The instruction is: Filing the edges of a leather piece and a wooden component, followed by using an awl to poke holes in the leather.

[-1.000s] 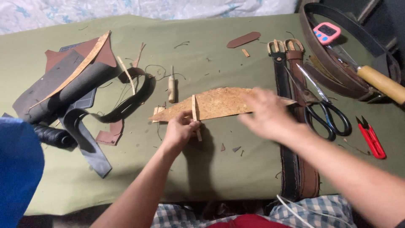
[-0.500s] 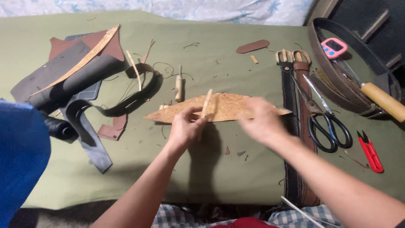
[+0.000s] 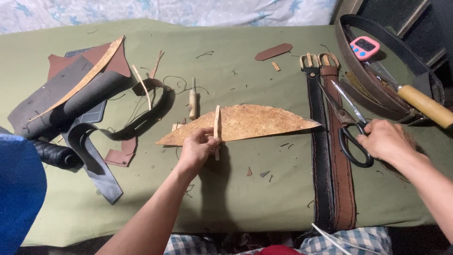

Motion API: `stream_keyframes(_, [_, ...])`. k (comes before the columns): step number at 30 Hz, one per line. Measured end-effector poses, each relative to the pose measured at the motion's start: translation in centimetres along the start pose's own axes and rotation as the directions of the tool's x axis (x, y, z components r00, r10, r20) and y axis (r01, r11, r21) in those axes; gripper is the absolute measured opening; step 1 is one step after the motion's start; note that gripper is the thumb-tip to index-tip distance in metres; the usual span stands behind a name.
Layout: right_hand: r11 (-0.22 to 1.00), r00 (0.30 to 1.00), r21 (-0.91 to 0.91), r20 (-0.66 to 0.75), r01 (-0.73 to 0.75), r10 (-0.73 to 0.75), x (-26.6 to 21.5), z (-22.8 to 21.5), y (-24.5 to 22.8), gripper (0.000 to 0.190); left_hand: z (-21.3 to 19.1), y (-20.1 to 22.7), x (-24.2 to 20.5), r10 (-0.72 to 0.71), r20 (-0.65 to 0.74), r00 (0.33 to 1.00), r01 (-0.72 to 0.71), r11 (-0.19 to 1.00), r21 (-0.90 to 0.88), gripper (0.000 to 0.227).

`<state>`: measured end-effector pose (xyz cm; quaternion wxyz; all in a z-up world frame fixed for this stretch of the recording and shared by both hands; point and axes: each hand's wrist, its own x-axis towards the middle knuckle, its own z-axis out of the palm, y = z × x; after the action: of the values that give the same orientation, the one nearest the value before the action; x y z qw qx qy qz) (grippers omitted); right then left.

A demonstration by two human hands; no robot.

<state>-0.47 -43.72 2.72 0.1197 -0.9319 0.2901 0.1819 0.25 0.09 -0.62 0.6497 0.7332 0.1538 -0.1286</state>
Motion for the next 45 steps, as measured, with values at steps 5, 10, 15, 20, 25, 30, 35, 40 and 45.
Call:
stream_keyframes(5, [0.997, 0.997, -0.01, 0.015, 0.071, -0.071, 0.3, -0.2, 1.2, 0.055, 0.1, 0.6, -0.5, -0.013, 0.005, 1.0, 0.013, 1.0, -0.005, 0.032])
stream_keyframes(10, [0.999, 0.996, 0.041, 0.085, 0.032, -0.035, -1.7, -0.1, 0.6, 0.058, 0.2, 0.6, -0.3, -0.025, -0.006, 1.0, 0.025, 1.0, 0.001, 0.037])
stream_keyframes(15, [0.991, 0.987, 0.051, -0.109, 0.12, -0.114, 0.5, 0.5, 3.5, 0.047, 0.3, 0.5, -0.2, -0.037, -0.006, 0.999, 0.037, 0.999, -0.002, 0.037])
stream_keyframes(20, [0.941, 0.817, 0.073, -0.521, 0.331, -0.247, 17.6, 1.5, 14.5, 0.058, 0.2, 0.2, 0.1, -0.029, -0.01, 1.0, 0.028, 1.0, -0.011, 0.037])
stream_keyframes(25, [0.968, 0.818, 0.155, -0.571, 0.196, -0.074, 31.6, 0.8, 17.4, 0.094, 0.3, 0.5, -0.1, -0.021, -0.018, 1.0, 0.021, 1.0, 0.015, 0.035])
stream_keyframes(30, [0.946, 0.912, 0.297, -0.34, -0.128, 0.23, 48.3, 3.7, 18.7, 0.051, 0.4, 1.0, -0.6, -0.026, -0.01, 1.0, 0.026, 0.999, -0.026, 0.034])
stream_keyframes(35, [0.997, 0.86, 0.038, -0.509, 0.07, -0.041, 49.7, 3.3, 21.5, 0.06, 0.3, 0.6, -0.3, 0.012, -0.022, 1.0, -0.013, 0.999, -0.037, 0.042])
stream_keyframes(40, [0.956, 0.809, 0.091, -0.558, 0.28, -0.184, 44.0, 2.2, 19.6, 0.074, 0.2, 0.8, -0.5, -0.025, -0.007, 1.0, 0.025, 1.0, 0.013, 0.036])
stream_keyframes(45, [0.852, 0.686, 0.035, -0.61, 0.523, -0.396, 17.5, -1.8, 7.6, 0.013, 0.2, 0.1, 0.1, -0.027, 0.005, 1.0, 0.027, 1.0, -0.002, 0.034])
